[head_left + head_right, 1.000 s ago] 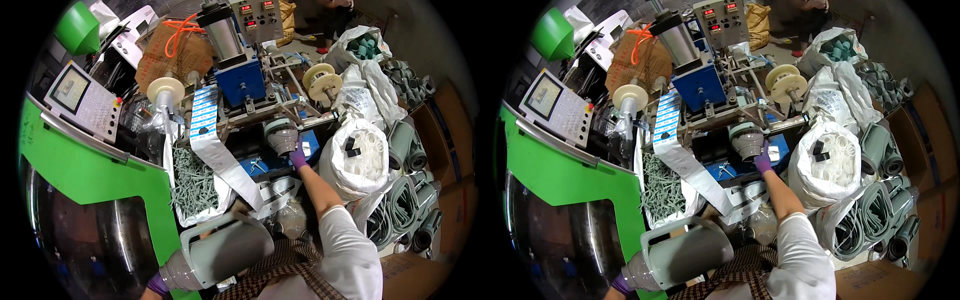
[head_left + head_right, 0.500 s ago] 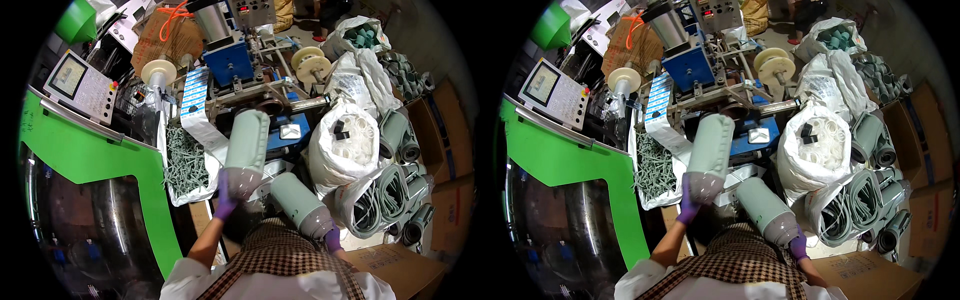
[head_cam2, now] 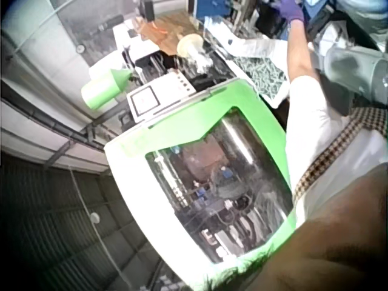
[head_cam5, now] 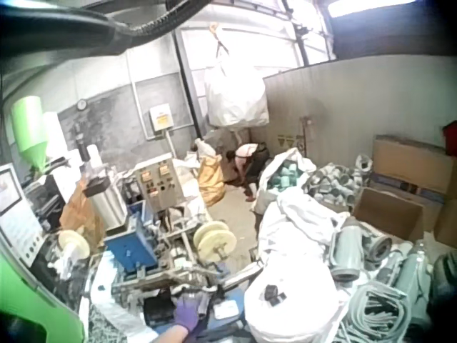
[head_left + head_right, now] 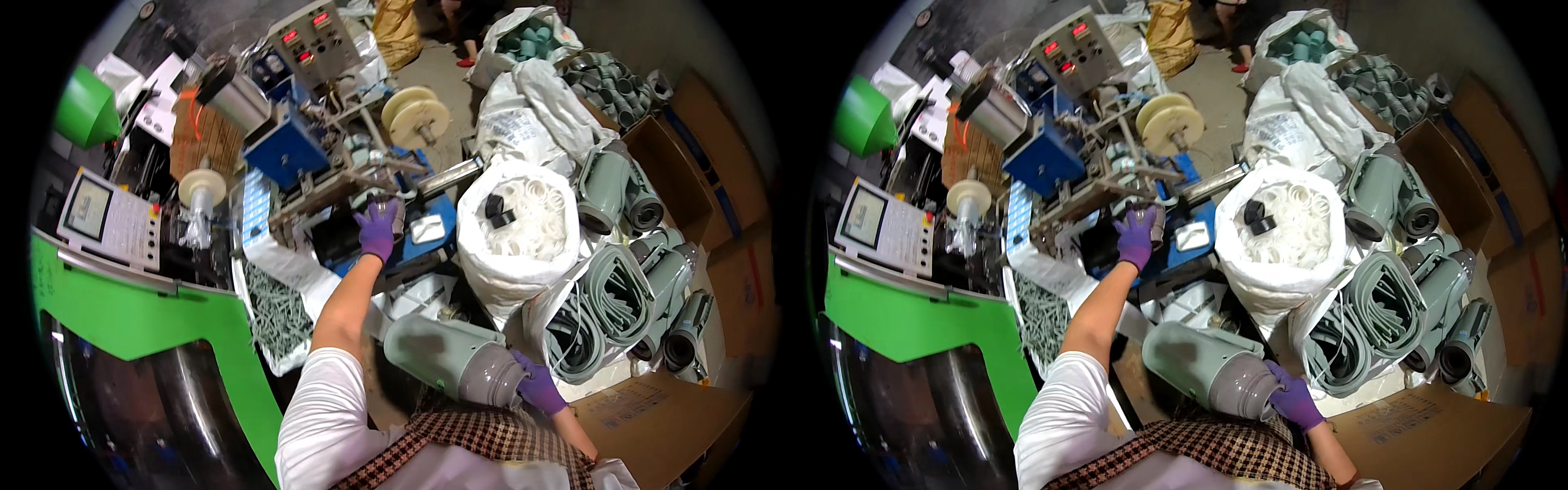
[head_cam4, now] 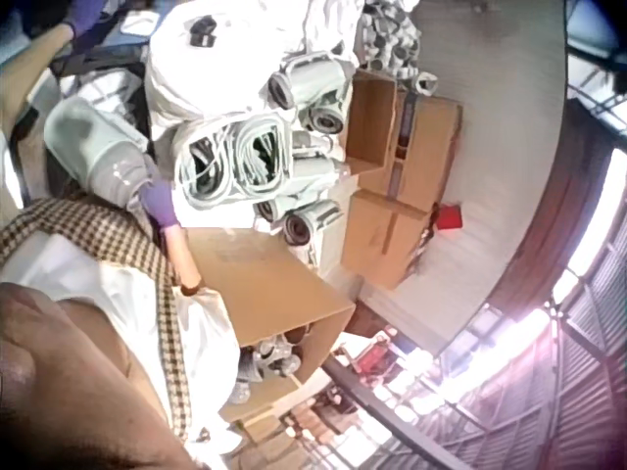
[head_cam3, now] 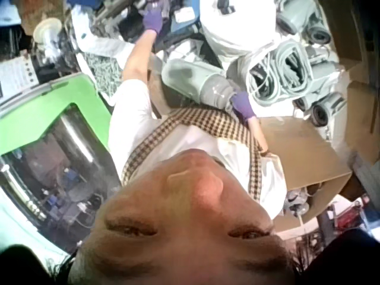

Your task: The person assembles light green electric kettles by hand in a workshop setting. They pick up kettle bodies and lids from nearby piles, fit the lids onto the bodies, and place the assembled units into a cardboard box. The process is repeated continuously throughout the clip.

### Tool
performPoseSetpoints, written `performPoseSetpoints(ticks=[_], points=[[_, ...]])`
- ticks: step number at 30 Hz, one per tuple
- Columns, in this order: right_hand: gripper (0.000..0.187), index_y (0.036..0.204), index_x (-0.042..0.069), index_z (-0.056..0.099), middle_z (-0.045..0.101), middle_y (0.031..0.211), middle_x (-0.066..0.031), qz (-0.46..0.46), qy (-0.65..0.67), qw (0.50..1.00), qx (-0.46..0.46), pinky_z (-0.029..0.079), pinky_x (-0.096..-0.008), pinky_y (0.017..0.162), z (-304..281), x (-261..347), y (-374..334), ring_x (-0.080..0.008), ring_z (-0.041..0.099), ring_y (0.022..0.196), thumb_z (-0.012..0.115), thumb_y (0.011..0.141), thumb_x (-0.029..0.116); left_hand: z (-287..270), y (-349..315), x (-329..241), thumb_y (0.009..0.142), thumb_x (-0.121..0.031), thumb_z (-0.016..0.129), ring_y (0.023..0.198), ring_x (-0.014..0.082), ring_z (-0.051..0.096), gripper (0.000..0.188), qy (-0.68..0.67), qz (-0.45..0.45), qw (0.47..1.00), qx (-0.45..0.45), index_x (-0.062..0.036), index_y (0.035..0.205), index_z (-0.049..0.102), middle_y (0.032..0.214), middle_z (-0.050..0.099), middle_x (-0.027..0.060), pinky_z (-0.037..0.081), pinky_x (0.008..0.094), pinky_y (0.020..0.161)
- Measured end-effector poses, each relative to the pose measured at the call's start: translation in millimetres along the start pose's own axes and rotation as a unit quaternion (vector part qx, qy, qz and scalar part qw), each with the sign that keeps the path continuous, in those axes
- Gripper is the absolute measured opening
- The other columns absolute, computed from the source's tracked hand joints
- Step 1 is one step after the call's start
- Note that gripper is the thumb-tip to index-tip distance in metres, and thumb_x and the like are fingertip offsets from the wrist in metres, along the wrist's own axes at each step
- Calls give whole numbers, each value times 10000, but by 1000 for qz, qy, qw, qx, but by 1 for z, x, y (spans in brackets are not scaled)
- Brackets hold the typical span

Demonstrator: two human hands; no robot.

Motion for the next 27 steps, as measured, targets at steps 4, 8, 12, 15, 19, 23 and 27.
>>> performPoseSetpoints(ticks=[4, 8, 12, 15, 19, 23, 27], points=[[689, 1455, 24, 455, 696, 1137, -187, 21, 4, 1000, -1, 514, -312, 868, -20, 35, 5, -212, 681, 971, 613, 809, 205, -4, 4, -5, 899, -263, 637, 1313, 618, 324, 725, 48, -1, 997, 60, -462, 1504, 292, 1595, 220, 150, 493, 584, 952], [613, 1408, 1, 508, 695, 1189, -161, -29, 50, 998, -23, 510, -299, 917, -66, 68, 10, -162, 661, 1031, 647, 841, 187, -68, -22, -38, 778, -463, 734, 1423, 453, 264, 851, 10, 187, 982, -13, -230, 1513, 375, 1567, 270, 205, 293, 626, 1090], [431, 1323, -14, 594, 679, 1226, -107, -137, 115, 983, -36, 501, -298, 963, -129, 87, 1, -164, 632, 1081, 593, 906, 90, -68, -103, -83, 995, -394, 522, 1318, 276, 487, 577, -647, 139, 665, 345, -64, 1460, 438, 1368, 555, 172, 346, 383, 1129], [403, 1315, -6, 605, 649, 1270, -94, -105, 85, 990, -40, 485, -298, 991, -194, 118, -16, -161, 610, 1114, 594, 923, 87, -152, -175, -122, 1052, -333, 416, 1293, 241, 522, 496, -621, 245, 620, 411, -15, 1429, 477, 1387, 560, 143, 355, 385, 1138], [428, 1370, 28, 553, 605, 1328, -89, -169, 270, 944, -84, 475, -311, 999, -223, 182, -28, -167, 580, 1175, 504, 994, 227, -192, -244, -128, 979, -198, 572, 1267, 215, 531, 492, -585, 308, 699, 273, -29, 1430, 474, 1393, 547, 118, 405, 356, 1093], [434, 1350, 34, 560, 618, 1285, -106, -363, -4, 879, -310, 464, -333, 1006, -237, 236, -23, -205, 588, 1161, 408, 1046, 304, -222, -275, -147, 900, -107, 677, 1268, 203, 514, 602, -608, 231, 710, 270, -34, 1449, 439, 1390, 542, 136, 409, 348, 1080], [392, 1349, 13, 556, 604, 1300, -144, -234, 376, 879, -179, 394, -353, 1079, -228, 198, 46, -230, 547, 1229, 411, 1051, 223, -232, -307, -156, 945, -168, 650, 1196, 196, 540, 526, -534, 317, 735, 270, -15, 1408, 456, 1320, 571, 122, 440, 343, 1020]])
Point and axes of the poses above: each hand's wrist, its own y-axis towards the middle knuckle, its own z-axis out of the palm, x = y × z, the point moved 6 cm from there along y, towards the middle knuckle
